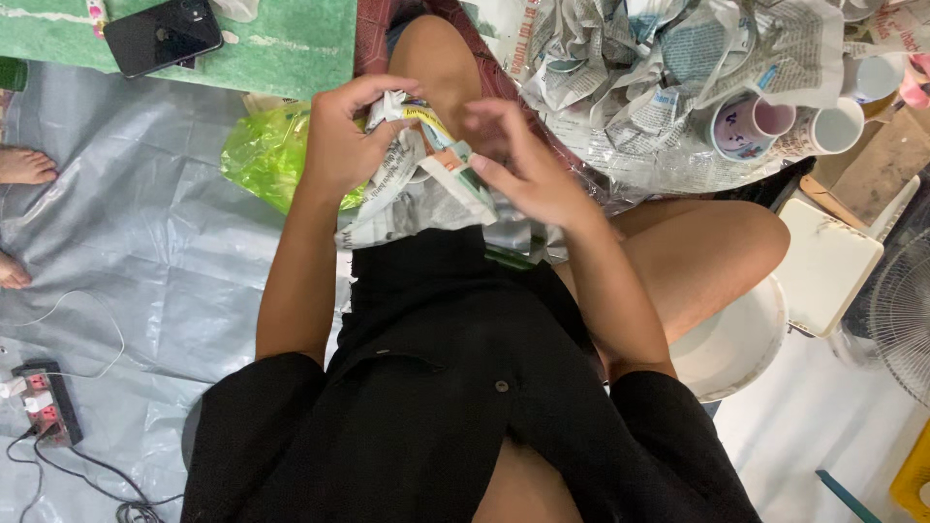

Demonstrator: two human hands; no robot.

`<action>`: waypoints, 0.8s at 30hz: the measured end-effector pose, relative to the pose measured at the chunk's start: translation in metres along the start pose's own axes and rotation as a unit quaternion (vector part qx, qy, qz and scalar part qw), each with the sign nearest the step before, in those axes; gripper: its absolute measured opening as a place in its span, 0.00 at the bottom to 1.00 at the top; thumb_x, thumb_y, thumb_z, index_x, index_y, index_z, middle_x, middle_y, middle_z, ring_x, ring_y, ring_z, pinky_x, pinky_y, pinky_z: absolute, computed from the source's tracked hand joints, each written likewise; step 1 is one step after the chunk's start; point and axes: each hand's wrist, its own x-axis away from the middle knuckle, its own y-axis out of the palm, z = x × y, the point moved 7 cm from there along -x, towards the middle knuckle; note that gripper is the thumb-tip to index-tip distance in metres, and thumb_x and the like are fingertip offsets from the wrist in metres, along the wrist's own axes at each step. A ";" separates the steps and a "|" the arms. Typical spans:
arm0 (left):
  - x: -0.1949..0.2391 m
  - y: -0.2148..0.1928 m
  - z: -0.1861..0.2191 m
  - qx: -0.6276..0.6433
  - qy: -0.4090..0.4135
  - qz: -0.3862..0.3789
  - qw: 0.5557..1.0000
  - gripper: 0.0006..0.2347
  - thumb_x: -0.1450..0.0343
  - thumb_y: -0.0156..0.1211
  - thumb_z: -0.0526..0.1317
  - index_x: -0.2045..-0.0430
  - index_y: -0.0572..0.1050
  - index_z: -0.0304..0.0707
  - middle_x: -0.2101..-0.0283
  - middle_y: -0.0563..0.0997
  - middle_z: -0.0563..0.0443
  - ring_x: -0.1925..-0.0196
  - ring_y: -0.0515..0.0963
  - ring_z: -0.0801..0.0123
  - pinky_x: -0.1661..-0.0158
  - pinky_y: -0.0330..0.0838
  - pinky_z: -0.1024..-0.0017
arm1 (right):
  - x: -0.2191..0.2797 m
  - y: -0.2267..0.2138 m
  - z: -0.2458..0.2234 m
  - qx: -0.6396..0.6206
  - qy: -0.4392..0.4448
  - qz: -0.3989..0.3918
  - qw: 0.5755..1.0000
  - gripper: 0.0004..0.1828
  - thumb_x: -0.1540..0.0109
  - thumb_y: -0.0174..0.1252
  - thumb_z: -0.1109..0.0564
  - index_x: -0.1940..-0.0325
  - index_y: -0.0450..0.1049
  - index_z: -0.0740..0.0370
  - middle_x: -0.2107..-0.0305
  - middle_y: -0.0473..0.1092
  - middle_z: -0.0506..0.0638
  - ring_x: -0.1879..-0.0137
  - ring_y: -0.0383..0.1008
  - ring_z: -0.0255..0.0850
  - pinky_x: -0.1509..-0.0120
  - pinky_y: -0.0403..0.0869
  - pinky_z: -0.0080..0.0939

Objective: The person sits cross-legged and wraps various ceramic items, including cups, saucers, and bowls, in newspaper. They fold the paper around each item and place the wrapped bundles into a white plastic crate. The process is repeated for multiple items throughout the clip.

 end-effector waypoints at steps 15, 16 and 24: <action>0.018 0.002 -0.004 -0.064 -0.007 0.102 0.993 0.13 0.32 0.67 0.23 0.54 0.81 0.31 0.55 0.87 0.44 0.53 0.87 0.71 0.52 0.79 0.75 | 0.018 0.032 -0.017 0.162 -0.179 0.135 0.961 0.29 0.38 0.66 0.48 0.39 0.69 0.65 0.47 0.68 0.58 0.46 0.71 0.49 0.41 0.71 0.45; 0.019 0.001 -0.007 -0.065 -0.016 0.103 0.992 0.13 0.31 0.66 0.23 0.54 0.81 0.30 0.56 0.87 0.44 0.54 0.87 0.71 0.52 0.79 0.75 | 0.015 0.034 -0.022 0.194 -0.226 0.122 0.947 0.32 0.39 0.63 0.43 0.37 0.68 0.65 0.45 0.66 0.58 0.41 0.68 0.52 0.36 0.68 0.50; 0.024 0.003 0.018 0.004 0.041 0.019 0.999 0.21 0.30 0.63 0.24 0.41 0.71 0.28 0.43 0.81 0.39 0.41 0.81 0.63 0.40 0.74 0.69 | 0.006 0.046 -0.024 0.391 -0.220 0.080 0.890 0.39 0.36 0.57 0.30 0.33 0.72 0.62 0.34 0.64 0.54 0.34 0.63 0.54 0.29 0.63 0.57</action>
